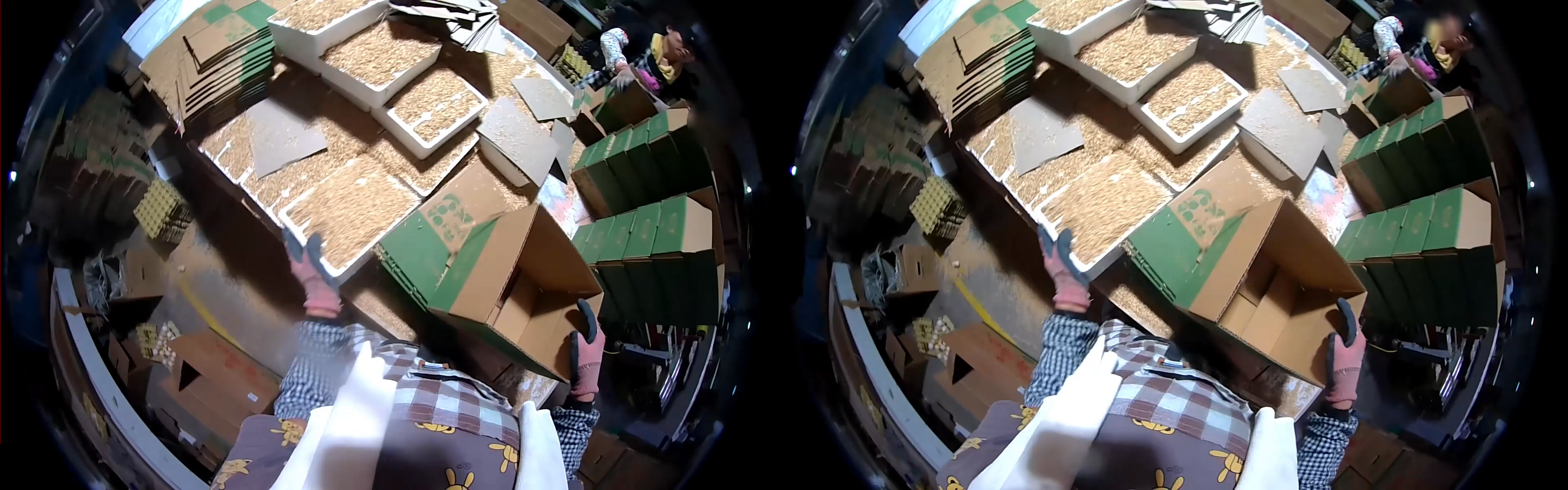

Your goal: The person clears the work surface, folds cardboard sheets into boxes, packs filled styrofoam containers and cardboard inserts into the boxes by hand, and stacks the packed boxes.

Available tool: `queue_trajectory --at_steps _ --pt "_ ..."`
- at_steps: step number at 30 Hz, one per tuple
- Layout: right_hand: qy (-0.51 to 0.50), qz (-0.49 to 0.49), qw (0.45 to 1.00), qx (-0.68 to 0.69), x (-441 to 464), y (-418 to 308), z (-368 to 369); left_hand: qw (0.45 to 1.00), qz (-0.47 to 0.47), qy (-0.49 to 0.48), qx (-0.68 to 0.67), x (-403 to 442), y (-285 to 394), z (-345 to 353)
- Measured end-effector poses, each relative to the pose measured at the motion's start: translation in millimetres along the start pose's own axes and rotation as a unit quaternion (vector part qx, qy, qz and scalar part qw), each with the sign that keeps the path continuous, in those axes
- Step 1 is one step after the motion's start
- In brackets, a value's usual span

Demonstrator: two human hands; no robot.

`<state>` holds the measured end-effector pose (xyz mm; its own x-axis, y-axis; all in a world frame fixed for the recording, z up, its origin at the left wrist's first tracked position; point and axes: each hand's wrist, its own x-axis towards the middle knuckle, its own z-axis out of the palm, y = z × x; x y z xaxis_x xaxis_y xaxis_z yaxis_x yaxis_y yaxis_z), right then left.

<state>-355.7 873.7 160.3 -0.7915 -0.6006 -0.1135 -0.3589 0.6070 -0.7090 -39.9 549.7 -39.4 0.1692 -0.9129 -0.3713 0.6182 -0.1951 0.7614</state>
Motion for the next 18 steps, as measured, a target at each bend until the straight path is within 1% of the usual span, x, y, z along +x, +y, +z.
queue_trajectory --at_steps 1,2,3,4,5,6,8,10,11,12,13,14,15,16,18 --pt "-0.002 0.019 1.0 -0.011 -5 -9 -9 0.999 0.022 -0.034 -0.014 -3 16 -7" --pt "0.007 0.021 1.0 -0.005 -6 1 -14 0.991 0.063 -0.031 0.11 -20 49 4" --pt "0.011 0.032 0.999 -0.02 -9 22 -22 0.991 0.09 -0.062 0.071 -16 61 -15" --pt "0.014 0.045 0.998 -0.034 -12 38 -22 0.99 0.062 -0.08 0.094 -31 99 -4" --pt "0.016 0.064 0.998 -0.008 -14 45 -16 0.987 0.015 -0.116 0.112 -3 112 -35" --pt "0.021 0.061 0.998 0.017 -14 43 -7 0.975 0.021 -0.179 0.126 -19 145 -6" --pt "0.048 0.001 0.999 -0.002 -6 26 15 0.953 0.007 -0.236 0.192 2 177 1" --pt "0.066 0.002 0.998 0.007 4 6 47 0.933 -0.081 -0.335 0.101 -12 196 67" --pt "0.056 0.002 0.998 0.019 11 -9 63 0.894 -0.095 -0.412 0.149 -10 199 87" --pt "0.048 -0.002 0.998 0.03 19 -23 78 0.856 -0.144 -0.472 0.156 -10 193 109" --pt "0.054 0.022 0.998 0.04 24 -35 97 0.826 -0.267 -0.472 0.15 -31 192 145" --pt "0.059 0.043 0.996 0.051 29 -38 109 0.738 -0.116 -0.619 0.241 -33 174 159" --pt "0.073 0.045 0.995 0.051 30 -32 109 0.615 0.125 -0.709 0.323 -34 156 172" --pt "0.085 0.016 0.996 0.016 30 -25 107 0.522 0.319 -0.725 0.317 -35 138 186" --pt "0.101 -0.038 0.992 -0.062 29 -6 100 0.505 0.297 -0.754 0.296 -33 105 210"
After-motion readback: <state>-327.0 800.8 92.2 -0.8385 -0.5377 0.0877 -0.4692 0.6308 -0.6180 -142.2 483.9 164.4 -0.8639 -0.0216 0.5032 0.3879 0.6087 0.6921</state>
